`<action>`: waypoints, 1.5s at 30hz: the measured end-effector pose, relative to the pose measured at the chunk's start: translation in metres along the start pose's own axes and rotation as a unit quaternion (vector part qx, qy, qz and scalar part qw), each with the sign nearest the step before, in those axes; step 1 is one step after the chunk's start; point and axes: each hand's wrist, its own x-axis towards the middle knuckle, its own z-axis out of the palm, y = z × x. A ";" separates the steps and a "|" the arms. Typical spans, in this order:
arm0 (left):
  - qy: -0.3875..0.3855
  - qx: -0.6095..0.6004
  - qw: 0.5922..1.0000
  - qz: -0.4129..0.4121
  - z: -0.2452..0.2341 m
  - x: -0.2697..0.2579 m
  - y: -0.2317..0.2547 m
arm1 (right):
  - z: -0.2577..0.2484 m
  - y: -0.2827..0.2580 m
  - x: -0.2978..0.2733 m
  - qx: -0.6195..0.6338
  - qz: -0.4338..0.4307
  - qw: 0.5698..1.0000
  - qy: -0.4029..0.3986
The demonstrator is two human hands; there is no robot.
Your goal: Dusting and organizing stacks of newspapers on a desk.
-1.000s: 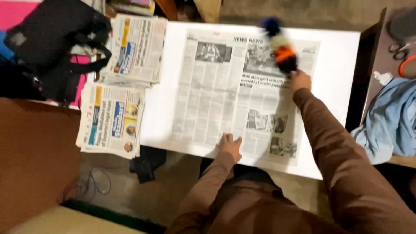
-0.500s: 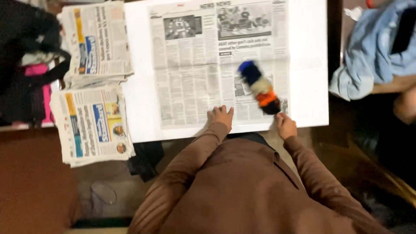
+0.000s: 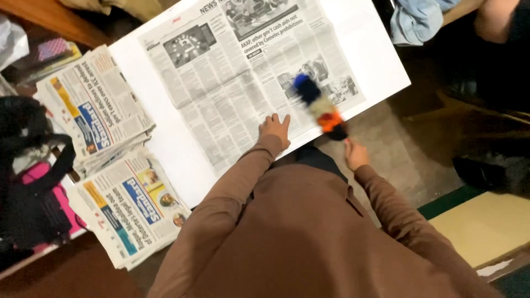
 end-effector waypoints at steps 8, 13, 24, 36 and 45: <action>0.007 0.045 0.998 0.033 0.025 -0.008 -0.011 | 0.002 -0.057 -0.052 0.079 0.076 0.994 0.026; 0.009 0.001 0.999 0.034 0.029 -0.006 -0.022 | 0.020 -0.008 -0.029 0.058 0.072 0.995 -0.039; -0.005 0.007 1.000 -0.008 0.033 -0.004 -0.001 | -0.036 0.028 0.047 -0.089 0.014 0.995 -0.046; -0.027 -0.114 0.989 -0.088 0.007 -0.001 0.018 | -0.091 -0.028 0.218 -0.128 -0.048 0.984 -0.112; -0.022 -0.206 0.959 -0.194 -0.006 0.005 0.054 | -0.084 -0.024 0.357 -0.037 -0.032 0.998 0.030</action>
